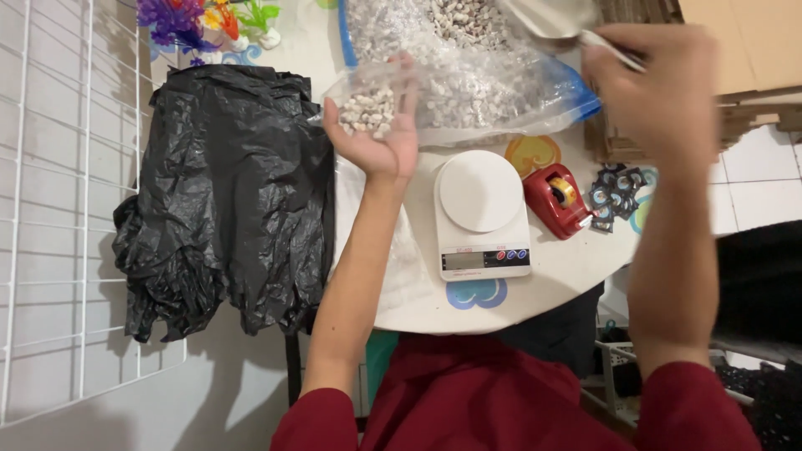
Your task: Packaging items by sealing a black parcel with tape and then filling small plastic bags with gravel and weighing them.
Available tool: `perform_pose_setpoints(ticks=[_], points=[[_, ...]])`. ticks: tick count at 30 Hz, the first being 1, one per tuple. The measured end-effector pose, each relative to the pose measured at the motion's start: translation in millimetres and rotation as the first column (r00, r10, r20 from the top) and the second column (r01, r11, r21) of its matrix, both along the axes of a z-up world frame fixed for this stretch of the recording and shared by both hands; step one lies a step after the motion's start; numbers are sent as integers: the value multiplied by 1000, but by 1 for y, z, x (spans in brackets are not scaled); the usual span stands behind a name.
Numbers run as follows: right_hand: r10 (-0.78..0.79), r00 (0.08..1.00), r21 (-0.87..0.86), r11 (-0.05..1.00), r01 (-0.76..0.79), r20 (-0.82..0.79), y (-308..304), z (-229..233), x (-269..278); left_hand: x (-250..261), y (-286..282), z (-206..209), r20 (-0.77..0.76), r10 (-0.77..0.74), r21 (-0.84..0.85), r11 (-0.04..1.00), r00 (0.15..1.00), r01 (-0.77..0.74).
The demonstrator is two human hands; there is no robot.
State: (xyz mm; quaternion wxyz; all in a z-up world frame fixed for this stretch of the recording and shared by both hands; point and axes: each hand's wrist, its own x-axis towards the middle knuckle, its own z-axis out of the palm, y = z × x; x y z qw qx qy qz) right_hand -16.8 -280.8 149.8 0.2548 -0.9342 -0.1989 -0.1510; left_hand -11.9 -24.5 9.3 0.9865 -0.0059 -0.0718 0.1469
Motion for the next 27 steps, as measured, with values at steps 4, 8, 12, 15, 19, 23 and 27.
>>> perform_pose_setpoints(ticks=[4,8,12,15,19,23,27], points=[[-186,969,-34,983,183,-161,16,-58,70,-4,-2,16,-303,3,-114,993,953,-40],[-142,930,-82,989,121,-338,34,-77,94,-7,-2,30,-482,22,-119,989,876,-90],[-219,921,-117,975,191,-321,50,-87,107,-4,-3,28,-576,-13,-211,968,817,-134],[-118,942,-40,993,111,-313,59,-89,106,-5,-4,18,-370,-22,-200,978,929,-56],[-220,901,-99,975,198,-373,67,-105,110,-3,-5,12,-253,-96,-267,963,963,26],[-208,912,13,974,227,-353,69,-115,112,0,-1,5,-195,-159,-348,934,968,83],[-250,922,-7,966,260,-296,56,-127,112,0,-1,9,-261,-107,-324,946,959,18]])
